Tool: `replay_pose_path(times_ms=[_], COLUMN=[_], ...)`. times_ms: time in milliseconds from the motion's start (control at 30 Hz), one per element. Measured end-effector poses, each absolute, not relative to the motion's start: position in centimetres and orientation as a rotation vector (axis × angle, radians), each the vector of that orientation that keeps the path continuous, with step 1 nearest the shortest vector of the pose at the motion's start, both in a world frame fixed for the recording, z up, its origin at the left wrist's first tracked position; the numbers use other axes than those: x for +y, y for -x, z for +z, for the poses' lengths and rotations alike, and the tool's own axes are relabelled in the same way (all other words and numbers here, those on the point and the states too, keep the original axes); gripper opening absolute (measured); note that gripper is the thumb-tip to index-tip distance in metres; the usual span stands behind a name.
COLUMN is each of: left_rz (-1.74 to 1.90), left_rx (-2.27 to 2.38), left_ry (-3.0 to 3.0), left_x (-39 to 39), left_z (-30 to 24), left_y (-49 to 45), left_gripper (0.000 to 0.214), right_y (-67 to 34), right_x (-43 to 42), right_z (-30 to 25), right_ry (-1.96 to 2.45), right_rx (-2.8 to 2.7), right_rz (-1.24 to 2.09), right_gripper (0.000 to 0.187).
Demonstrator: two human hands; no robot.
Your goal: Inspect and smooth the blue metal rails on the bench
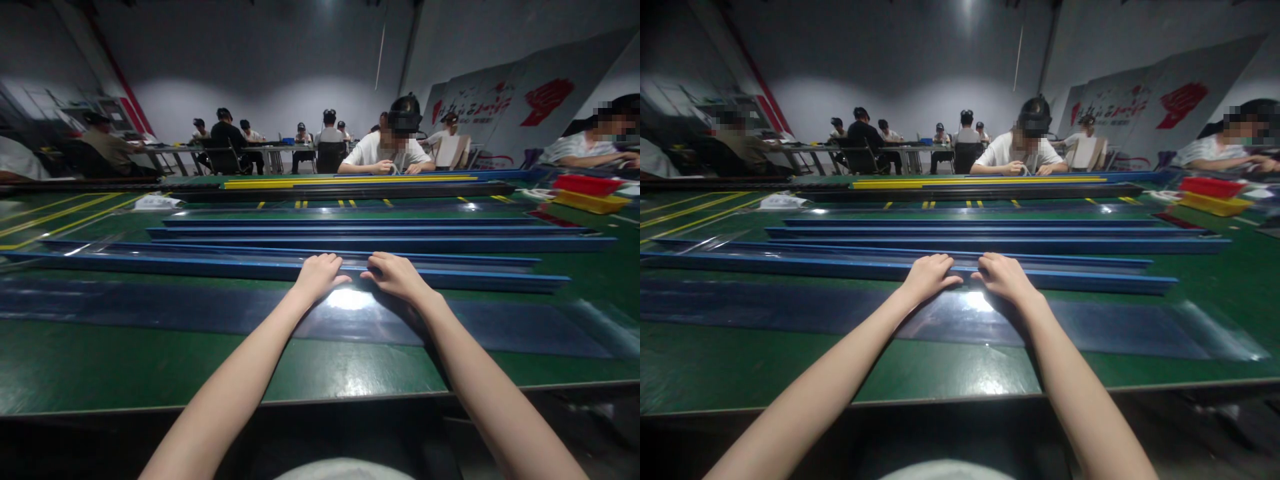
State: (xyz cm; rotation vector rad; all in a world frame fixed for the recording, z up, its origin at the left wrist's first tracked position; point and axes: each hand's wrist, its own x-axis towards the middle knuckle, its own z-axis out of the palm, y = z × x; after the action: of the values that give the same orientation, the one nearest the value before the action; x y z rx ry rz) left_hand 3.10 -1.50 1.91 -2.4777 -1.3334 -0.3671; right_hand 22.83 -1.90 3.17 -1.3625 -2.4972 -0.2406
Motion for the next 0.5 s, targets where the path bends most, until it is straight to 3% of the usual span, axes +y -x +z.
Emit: replay_pose_path(times_ms=[500], left_rz=[-0.406], left_rx=[-1.271], left_ry=[2.492], left_x=[-1.4], left_z=[1.9], left_y=[-2.9], left_gripper=[0.034], right_y=[-24.9], right_x=[-2.2], right_z=[4.6], right_ry=[1.528], right_rx=[-2.496], right_rz=[-0.211], right_gripper=[0.025])
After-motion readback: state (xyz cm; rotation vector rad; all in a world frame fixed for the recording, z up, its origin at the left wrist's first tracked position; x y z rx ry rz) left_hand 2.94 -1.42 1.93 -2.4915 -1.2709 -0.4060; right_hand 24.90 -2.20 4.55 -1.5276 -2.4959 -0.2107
